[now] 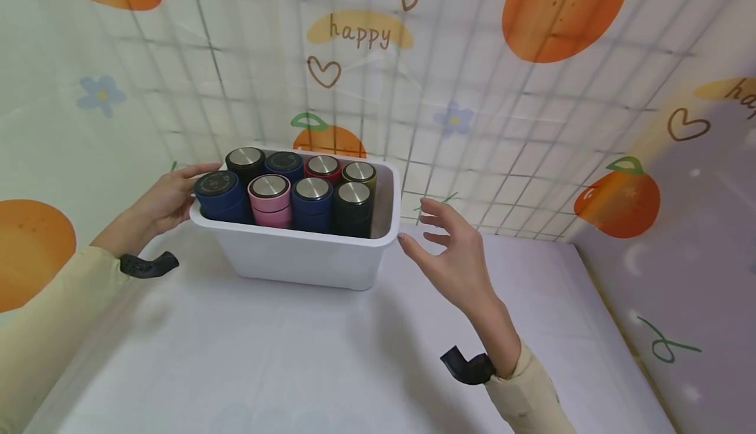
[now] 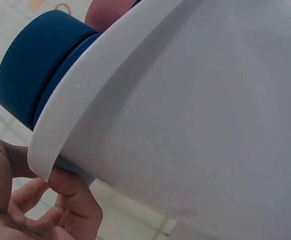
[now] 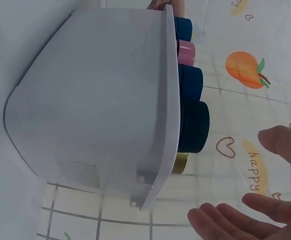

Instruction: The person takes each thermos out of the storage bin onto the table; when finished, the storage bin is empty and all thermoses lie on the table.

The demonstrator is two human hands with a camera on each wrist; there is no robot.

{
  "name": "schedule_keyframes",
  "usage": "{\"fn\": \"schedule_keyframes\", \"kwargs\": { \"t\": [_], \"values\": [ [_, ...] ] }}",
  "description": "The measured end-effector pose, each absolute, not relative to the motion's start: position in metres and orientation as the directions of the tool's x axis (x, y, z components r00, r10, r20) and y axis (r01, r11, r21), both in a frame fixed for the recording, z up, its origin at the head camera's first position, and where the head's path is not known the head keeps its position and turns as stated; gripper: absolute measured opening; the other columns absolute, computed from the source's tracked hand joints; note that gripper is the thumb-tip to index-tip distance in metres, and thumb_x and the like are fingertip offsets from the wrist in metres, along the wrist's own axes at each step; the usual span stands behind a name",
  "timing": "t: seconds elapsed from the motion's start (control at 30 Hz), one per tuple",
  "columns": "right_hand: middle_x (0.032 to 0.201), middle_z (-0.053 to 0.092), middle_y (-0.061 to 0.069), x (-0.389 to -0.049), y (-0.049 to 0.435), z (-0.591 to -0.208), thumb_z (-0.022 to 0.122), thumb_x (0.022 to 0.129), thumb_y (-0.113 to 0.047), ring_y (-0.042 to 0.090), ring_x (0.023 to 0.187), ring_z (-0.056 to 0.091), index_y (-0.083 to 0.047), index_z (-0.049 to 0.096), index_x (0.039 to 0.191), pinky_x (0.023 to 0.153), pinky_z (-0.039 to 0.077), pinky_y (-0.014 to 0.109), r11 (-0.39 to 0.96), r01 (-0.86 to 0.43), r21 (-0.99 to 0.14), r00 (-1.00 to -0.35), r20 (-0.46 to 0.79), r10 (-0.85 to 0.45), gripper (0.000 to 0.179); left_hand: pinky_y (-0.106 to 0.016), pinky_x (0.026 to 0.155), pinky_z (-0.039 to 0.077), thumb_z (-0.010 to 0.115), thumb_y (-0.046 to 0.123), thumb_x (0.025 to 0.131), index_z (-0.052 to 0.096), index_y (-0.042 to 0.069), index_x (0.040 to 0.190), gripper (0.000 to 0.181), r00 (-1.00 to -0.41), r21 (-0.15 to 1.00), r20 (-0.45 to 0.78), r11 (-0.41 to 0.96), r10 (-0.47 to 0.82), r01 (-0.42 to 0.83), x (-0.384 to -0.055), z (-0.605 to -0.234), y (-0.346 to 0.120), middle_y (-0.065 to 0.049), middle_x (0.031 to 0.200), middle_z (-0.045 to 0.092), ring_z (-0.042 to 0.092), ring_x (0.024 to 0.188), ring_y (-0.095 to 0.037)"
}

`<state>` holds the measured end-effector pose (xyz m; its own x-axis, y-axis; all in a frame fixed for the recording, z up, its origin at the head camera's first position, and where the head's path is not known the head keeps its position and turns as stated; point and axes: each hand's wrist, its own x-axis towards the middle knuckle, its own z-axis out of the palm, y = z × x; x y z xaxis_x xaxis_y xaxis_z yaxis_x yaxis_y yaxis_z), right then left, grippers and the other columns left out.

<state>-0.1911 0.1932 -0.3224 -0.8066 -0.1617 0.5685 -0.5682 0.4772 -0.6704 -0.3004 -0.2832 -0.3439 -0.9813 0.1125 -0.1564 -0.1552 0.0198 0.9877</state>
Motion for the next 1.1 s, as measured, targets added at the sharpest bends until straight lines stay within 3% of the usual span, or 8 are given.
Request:
{"fn": "schedule_keyframes", "kwargs": {
  "t": [0.33,0.7,0.97,1.1],
  "values": [
    [0.132,0.06,0.005,-0.202,0.174,-0.318,0.085,0.081,-0.011,0.024,0.114,0.063,-0.01,0.059,0.134,0.087,0.058,0.039,0.429,-0.569,-0.702,-0.814,0.556,-0.169,0.059,-0.03,0.075,0.06,0.032,0.016,0.11,0.027,0.017,0.16,0.05,-0.983,0.987,-0.158,0.04,0.095,-0.155,-0.302,-0.344,-0.284,-0.008,0.134,0.044,0.067,0.09,-0.009],
    [0.13,0.058,0.019,-0.188,0.145,-0.297,0.081,0.081,0.0,0.037,0.114,0.061,0.005,0.056,0.131,0.088,0.056,0.051,0.432,-0.558,-0.708,-0.825,0.531,-0.193,0.055,-0.021,0.062,0.057,0.034,0.016,0.11,0.031,0.017,0.158,0.049,-0.986,0.986,-0.152,0.075,0.069,-0.147,-0.301,-0.344,-0.282,-0.007,0.132,0.046,0.067,0.085,-0.009],
    [0.132,0.06,0.007,-0.219,0.147,-0.321,0.086,0.08,-0.012,0.03,0.117,0.06,-0.007,0.059,0.134,0.088,0.057,0.044,0.398,-0.576,-0.714,-0.814,0.547,-0.196,0.06,-0.022,0.062,0.057,0.035,0.016,0.11,0.031,0.018,0.158,0.049,-0.986,0.983,-0.158,0.1,0.056,-0.152,-0.302,-0.345,-0.279,-0.01,0.134,0.046,0.067,0.086,-0.011],
    [0.134,0.059,0.009,-0.227,0.143,-0.323,0.087,0.081,-0.021,0.028,0.119,0.059,-0.007,0.057,0.135,0.09,0.056,0.041,0.406,-0.56,-0.722,-0.826,0.526,-0.205,0.063,-0.025,0.065,0.058,0.034,0.016,0.11,0.029,0.018,0.159,0.05,-0.985,0.983,-0.16,0.104,0.06,-0.153,-0.301,-0.345,-0.281,-0.011,0.139,0.043,0.067,0.087,-0.01]
  ]
}}
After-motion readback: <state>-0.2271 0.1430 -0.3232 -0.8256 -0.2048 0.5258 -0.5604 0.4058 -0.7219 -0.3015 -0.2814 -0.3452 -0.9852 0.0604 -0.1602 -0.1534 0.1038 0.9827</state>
